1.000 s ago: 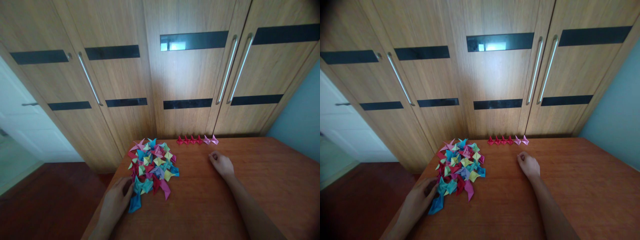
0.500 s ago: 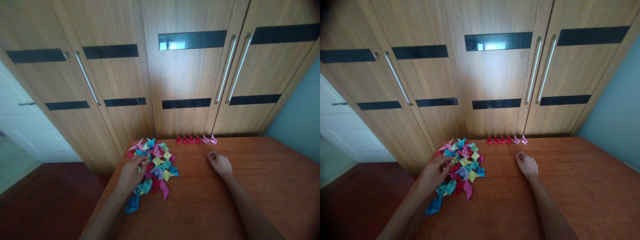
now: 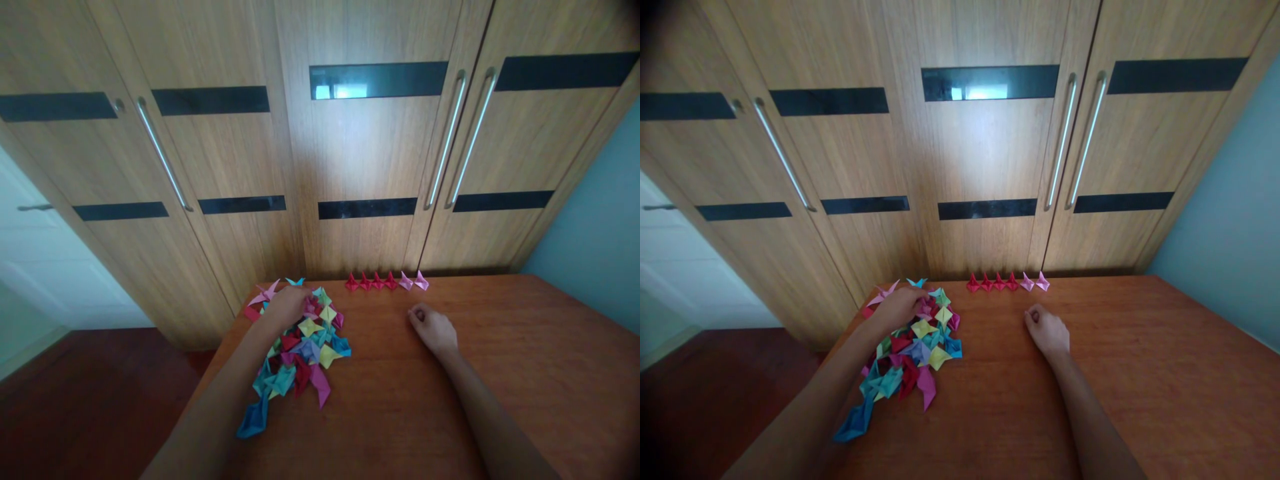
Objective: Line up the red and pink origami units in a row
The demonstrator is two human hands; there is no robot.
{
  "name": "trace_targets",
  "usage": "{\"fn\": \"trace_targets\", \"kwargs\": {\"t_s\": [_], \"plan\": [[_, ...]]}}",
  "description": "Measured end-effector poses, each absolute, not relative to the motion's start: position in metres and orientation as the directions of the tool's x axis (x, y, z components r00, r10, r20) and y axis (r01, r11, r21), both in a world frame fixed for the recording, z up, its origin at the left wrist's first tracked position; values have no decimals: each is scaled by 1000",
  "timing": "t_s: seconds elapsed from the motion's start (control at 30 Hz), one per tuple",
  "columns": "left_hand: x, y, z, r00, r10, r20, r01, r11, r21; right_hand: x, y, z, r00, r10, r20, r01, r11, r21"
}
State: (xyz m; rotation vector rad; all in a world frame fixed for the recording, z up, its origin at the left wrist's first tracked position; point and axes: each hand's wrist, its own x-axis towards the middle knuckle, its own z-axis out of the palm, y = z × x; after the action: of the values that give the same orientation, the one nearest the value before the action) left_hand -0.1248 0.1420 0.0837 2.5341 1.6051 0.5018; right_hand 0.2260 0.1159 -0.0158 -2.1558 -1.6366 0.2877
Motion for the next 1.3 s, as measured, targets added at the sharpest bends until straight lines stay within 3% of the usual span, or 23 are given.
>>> {"fn": "trace_targets", "kwargs": {"t_s": [0.2, 0.43, 0.53, 0.63, 0.7, 0.87, 1.3], "plan": [[-141, 131, 94, 468, 859, 206, 816, -510, 271, 226, 116, -16, 289, 954, 80, 866, -225, -447], [-143, 92, 115, 280, 884, 375, 667, -460, 587, 228, 117, -20, 279, 955, 97, 850, -199, -487], [-120, 68, 105, 253, 877, 409, 600, -473, 645, 225, 115, -15, 249, 959, 133, 790, -122, -601], [-91, 46, 84, 252, 860, 444, 602, -499, 624, 212, 105, 3, 94, 988, 119, 599, 40, -800], [-76, 36, 69, 286, 840, 461, 593, -533, 604, 199, 93, 21, -117, 992, 51, 407, 95, -909], [-62, 26, 49, 309, 833, 458, 577, -548, 606, 166, 66, 49, -443, 897, -9, 166, 72, -983], [-59, 15, 43, 326, 837, 440, 548, -546, 633, 146, 71, 25, -567, 824, 17, 186, 148, -971]]}}
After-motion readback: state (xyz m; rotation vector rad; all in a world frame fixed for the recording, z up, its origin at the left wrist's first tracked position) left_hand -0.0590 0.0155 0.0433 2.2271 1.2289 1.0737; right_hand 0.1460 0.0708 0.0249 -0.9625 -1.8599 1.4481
